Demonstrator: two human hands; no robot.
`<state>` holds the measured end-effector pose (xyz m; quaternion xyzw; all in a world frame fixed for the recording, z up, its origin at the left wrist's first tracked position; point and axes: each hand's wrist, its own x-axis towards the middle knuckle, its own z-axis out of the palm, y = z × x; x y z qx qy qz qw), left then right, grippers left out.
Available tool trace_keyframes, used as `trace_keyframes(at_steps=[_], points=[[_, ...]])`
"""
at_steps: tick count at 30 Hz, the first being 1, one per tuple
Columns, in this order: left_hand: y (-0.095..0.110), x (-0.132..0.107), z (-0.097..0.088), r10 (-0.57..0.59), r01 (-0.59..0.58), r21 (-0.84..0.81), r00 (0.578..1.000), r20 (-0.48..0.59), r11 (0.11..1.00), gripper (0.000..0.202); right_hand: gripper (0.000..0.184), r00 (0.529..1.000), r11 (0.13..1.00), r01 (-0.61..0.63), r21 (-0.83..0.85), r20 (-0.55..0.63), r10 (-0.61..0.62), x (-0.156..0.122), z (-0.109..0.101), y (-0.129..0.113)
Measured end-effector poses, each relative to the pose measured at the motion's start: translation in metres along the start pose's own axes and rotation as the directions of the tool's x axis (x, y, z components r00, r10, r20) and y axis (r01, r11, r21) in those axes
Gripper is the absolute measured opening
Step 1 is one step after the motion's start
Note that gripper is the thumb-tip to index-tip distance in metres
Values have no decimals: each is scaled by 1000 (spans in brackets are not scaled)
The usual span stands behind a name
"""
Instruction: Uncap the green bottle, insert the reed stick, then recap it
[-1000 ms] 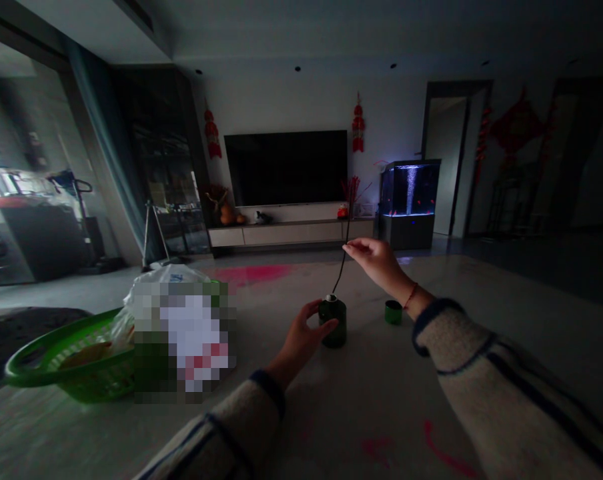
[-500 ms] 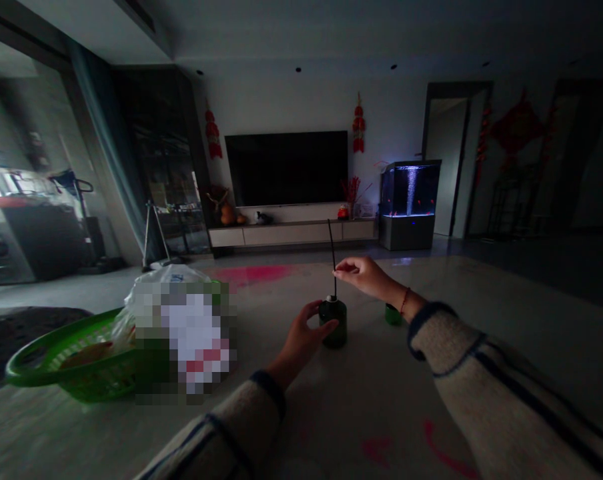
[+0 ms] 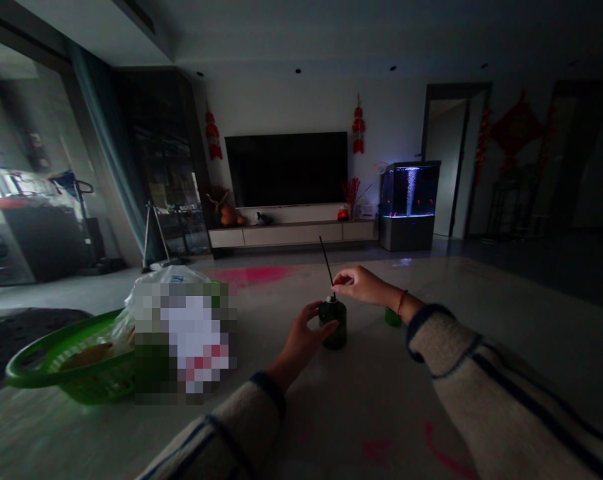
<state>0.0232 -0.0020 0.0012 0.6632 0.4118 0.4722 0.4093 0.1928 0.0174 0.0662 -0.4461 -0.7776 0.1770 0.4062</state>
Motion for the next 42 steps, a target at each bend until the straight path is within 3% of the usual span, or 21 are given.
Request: trace_keyframes(at_steps=[10, 22, 30, 32, 37, 40, 42], points=[[5, -1, -1, 1, -1, 46, 1000, 0, 999, 50, 16, 997, 998, -19, -51, 75, 23, 0, 2, 4], [-7, 3, 0, 28, -28, 4, 1000, -7, 1000, 52, 14, 990, 1000, -24, 3, 138, 24, -2, 0, 4], [-2, 1, -3, 12, -12, -8, 1000, -6, 1000, 51, 13, 987, 997, -75, 9, 144, 73, -5, -10, 2], [-2, 2, -5, 19, -19, -8, 1000, 16, 1000, 51, 17, 971, 993, -116, 22, 213, 109, -7, -13, 3], [-10, 13, -14, 25, -7, -129, 990, 138, 992, 50, 52, 895, 983, -182, -8, 412, 169, -11, -5, 6], [-17, 20, -21, 34, 6, -198, 979, 199, 980, 48, 63, 891, 988, -148, -35, 429, 149, -13, 8, 7], [-20, 24, -26, 36, -7, -172, 985, 169, 985, 48, 63, 901, 989, -143, -36, 408, 145, -14, 18, 7]])
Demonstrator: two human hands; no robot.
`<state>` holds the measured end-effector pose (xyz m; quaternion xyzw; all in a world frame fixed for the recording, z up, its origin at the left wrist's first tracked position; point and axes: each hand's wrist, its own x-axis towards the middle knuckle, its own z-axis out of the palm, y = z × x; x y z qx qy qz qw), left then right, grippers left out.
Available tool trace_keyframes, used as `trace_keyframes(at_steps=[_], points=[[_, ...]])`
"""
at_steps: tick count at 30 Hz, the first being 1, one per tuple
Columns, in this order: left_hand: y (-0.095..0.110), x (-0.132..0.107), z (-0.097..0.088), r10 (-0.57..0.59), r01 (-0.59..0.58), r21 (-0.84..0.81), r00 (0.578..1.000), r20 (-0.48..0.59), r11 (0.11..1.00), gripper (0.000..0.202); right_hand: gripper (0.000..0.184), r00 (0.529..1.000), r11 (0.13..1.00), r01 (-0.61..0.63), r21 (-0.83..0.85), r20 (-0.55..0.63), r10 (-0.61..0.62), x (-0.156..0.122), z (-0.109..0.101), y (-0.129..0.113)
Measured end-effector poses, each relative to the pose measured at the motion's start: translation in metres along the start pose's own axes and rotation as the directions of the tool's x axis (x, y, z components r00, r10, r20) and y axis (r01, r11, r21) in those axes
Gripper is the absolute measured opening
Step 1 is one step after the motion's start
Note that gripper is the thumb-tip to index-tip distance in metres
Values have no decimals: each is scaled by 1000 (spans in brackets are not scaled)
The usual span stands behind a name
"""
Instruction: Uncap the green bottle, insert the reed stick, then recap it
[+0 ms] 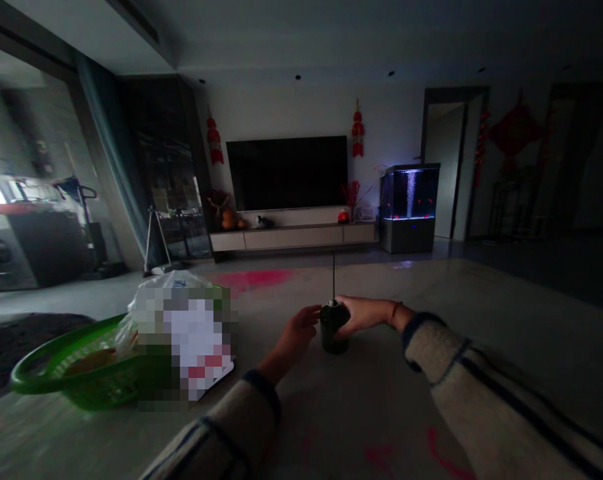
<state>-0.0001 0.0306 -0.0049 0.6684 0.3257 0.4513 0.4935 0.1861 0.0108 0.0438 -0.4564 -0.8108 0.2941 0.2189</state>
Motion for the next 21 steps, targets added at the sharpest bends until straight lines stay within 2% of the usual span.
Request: trace_keyframes(at_steps=[5, 9, 15, 21], points=[[-1, 6, -16, 19, 7, 124, 978, -209, 992, 44, 72, 993, 985, -1, 175, -119, 22, -2, 24, 12], [-3, 11, -26, 31, 18, 160, 955, -296, 987, 35, 65, 988, 924, 108, 366, -143, -58, -10, 40, 26], [-8, 12, -28, 40, 42, 229, 940, -339, 973, 26, 66, 983, 916, 90, 391, -181, -19, -13, 51, 29], [-3, 8, -31, 38, 72, 294, 936, -351, 953, 24, 65, 966, 921, 72, 384, -255, 31, -4, 55, 31]])
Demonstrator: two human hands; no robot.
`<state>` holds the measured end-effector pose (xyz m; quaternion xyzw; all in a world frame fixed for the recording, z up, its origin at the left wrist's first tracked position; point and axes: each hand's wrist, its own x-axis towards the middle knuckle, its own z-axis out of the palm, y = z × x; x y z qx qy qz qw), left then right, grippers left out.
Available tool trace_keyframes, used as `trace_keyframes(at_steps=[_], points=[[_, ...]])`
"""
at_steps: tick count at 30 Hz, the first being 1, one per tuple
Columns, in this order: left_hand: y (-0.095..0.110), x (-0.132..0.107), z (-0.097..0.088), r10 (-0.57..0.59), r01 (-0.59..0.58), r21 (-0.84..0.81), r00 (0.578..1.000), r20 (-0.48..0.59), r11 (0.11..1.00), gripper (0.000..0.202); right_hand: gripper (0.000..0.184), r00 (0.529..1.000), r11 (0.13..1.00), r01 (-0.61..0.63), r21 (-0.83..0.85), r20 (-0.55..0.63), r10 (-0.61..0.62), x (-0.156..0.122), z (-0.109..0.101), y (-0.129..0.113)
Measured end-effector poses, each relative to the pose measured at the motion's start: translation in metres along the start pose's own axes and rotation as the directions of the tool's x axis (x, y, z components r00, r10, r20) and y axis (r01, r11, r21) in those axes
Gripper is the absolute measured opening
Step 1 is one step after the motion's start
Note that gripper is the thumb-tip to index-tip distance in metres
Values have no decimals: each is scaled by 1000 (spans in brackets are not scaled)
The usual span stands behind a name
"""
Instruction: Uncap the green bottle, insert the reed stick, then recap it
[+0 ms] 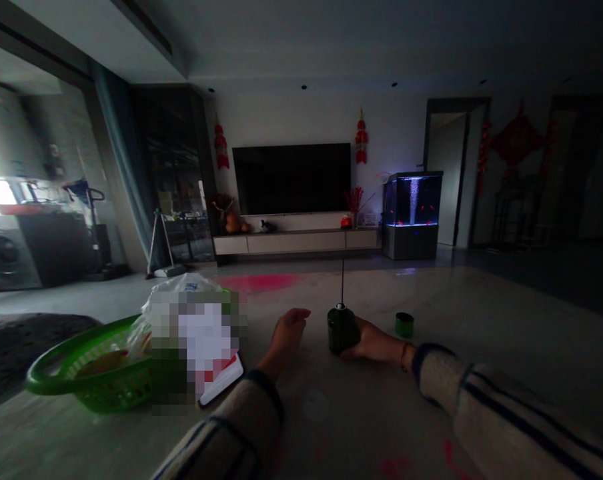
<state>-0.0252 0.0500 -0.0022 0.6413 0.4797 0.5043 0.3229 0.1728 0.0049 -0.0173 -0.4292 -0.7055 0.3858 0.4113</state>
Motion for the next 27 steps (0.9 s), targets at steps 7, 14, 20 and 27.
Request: trace_keyframes(at_steps=[7, 14, 20, 27], points=[[0, 0, 2, -21, 21, 73, 1000, 6, 997, 26, 63, 989, 999, -44, -14, -142, 42, 22, 9, 10], [2, -2, 2, -32, 27, 149, 999, 31, 989, 26, 56, 973, 983, -79, -165, -229, 39, 54, 7, 23], [0, -4, 2, -43, 27, 192, 996, 81, 981, 26, 54, 964, 955, -119, -271, -261, 46, 77, 1, 35], [-2, -5, 3, -73, 32, 293, 989, 130, 956, 25, 51, 956, 915, -180, -362, -283, 76, 93, -7, 40]])
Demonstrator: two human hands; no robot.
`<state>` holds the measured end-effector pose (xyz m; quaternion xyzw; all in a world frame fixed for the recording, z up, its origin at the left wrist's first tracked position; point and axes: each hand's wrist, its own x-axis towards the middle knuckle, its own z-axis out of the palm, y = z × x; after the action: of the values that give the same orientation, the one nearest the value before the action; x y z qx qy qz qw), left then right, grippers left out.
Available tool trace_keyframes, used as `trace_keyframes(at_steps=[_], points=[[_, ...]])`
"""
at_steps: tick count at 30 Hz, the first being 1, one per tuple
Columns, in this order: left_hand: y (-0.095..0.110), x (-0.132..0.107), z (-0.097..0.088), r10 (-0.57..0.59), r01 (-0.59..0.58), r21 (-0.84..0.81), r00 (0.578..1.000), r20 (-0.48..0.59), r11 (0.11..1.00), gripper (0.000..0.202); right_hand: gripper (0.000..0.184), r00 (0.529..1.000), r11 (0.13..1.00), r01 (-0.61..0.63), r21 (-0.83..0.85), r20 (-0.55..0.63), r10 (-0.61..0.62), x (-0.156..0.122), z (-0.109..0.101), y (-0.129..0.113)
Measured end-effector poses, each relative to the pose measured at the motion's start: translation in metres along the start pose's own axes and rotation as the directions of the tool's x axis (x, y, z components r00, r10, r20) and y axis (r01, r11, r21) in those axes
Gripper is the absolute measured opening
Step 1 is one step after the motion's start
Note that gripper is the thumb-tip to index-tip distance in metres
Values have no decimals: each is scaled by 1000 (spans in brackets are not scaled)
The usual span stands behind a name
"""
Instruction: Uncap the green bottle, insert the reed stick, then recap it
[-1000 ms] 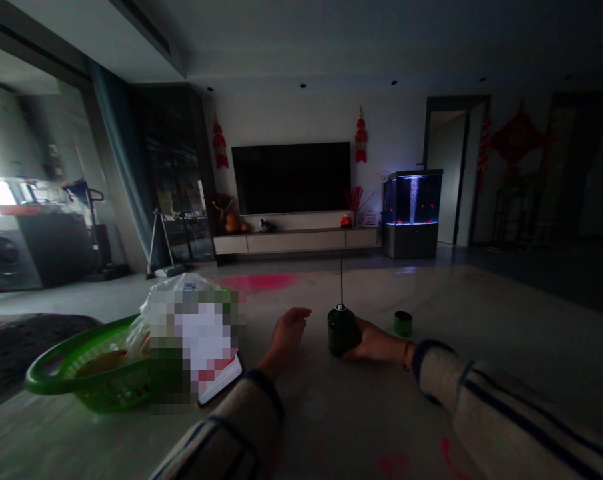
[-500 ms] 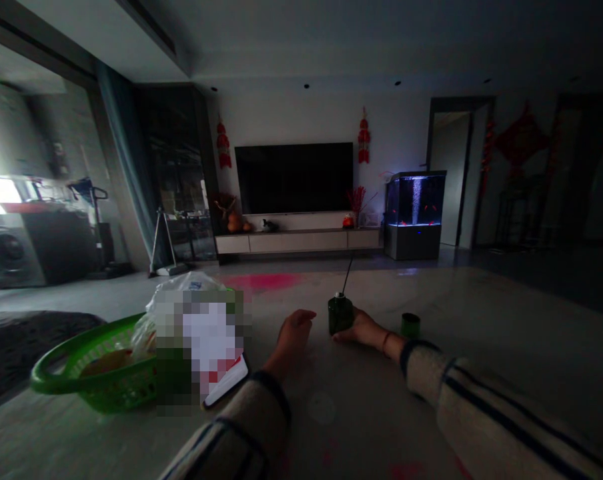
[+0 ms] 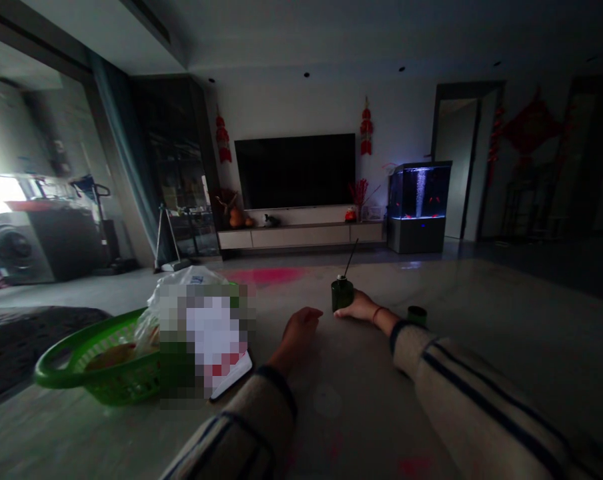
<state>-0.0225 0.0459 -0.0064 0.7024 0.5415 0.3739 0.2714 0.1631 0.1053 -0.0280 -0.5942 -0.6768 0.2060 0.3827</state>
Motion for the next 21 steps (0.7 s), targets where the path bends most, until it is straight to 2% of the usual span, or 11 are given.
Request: trace_keyframes(at_steps=[5, 10, 16, 21], points=[[0, -4, -1, 23, -24, 113, 1000, 15, 993, 24, 52, 999, 998, -50, -25, -1, 50, 13, 2, 6], [3, -7, -1, 48, -55, 192, 998, 41, 980, 23, 45, 996, 996, -82, -46, 25, 84, 27, 1, 11], [6, -9, -1, 25, -39, 232, 998, 61, 972, 24, 50, 987, 988, -132, -74, 78, 138, 39, -5, 12], [6, -9, 0, 11, -28, 248, 997, 72, 968, 24, 54, 980, 979, -186, -81, 55, 190, 43, -4, 10]])
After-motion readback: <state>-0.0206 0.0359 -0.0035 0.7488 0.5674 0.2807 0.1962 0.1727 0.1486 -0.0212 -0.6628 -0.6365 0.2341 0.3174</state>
